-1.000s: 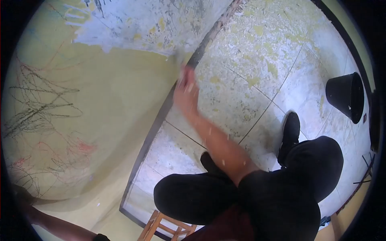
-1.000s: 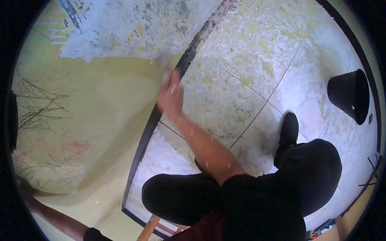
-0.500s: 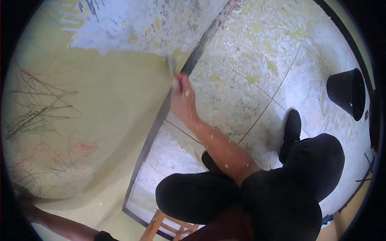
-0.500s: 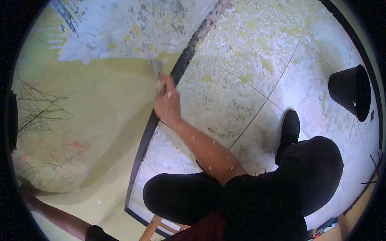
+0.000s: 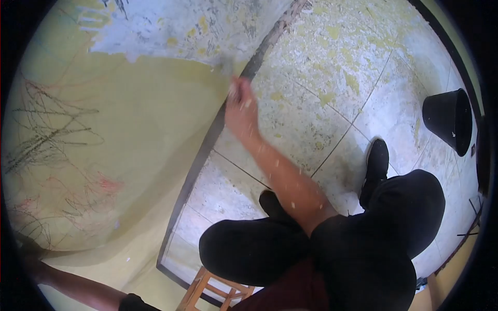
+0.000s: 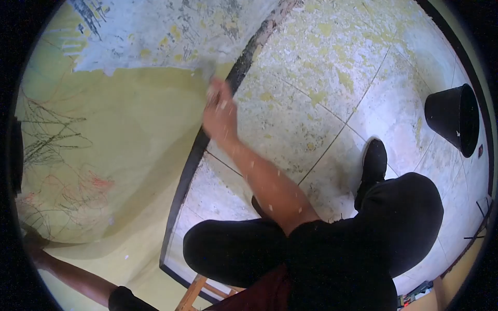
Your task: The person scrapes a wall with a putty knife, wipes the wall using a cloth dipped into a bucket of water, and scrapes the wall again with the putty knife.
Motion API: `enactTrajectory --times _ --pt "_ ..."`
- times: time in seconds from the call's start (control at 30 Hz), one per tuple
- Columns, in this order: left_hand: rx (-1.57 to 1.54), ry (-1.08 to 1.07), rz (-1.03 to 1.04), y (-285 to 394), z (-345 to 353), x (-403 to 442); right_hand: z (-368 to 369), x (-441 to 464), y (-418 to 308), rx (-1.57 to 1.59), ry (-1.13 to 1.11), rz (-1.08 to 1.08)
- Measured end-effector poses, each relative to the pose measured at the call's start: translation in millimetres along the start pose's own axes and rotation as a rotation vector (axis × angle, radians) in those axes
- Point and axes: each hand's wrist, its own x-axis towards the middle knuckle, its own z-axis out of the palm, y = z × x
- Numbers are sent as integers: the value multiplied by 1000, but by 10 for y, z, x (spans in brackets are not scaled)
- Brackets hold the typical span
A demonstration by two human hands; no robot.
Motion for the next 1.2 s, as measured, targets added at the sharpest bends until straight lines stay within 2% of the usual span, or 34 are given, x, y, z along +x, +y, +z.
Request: enactTrajectory --times 0.07,0.13,0.2,0.23,0.27,0.33,0.37,0.47,0.5,0.67,0.73,0.8,0.87,1.0,1.03,1.2 --pt "-10 -20 59 -69 -25 29 -66 339 -36 155 76 86" --pt "-33 16 120 -53 19 34 -19 -3 -109 188 67 23" --pt "-57 38 -26 34 45 4 60 -308 -77 46 55 -160" --pt "-89 17 -39 56 57 -12 101 -138 13 84 137 -116" --pt "-81 -1 -44 37 37 -21 80 60 124 78 123 -103" --pt "-17 -41 66 -28 -10 23 -2 388 272 145 69 126" --pt "-13 -25 68 -29 -21 36 25 219 291 208 83 -24" --pt "-20 -46 91 -55 42 29 37 -153 124 53 64 -70" --pt "-19 -34 82 -58 36 26 -30 -4 137 1 -12 122" --pt "-11 -16 120 -59 1 25 84 27 211 171 62 119" --pt "-25 -15 106 -46 12 24 88 100 307 20 107 50" --pt "-21 -18 118 -62 -2 40 25 352 617 56 123 117" --pt "-20 9 129 -60 -18 7 -42 440 548 167 100 212" --pt "-49 11 103 -68 53 -13 32 -52 197 47 41 109" --pt "-71 15 109 -106 42 2 93 94 367 157 76 91" --pt "-34 11 126 -86 27 -19 39 166 377 138 90 79"
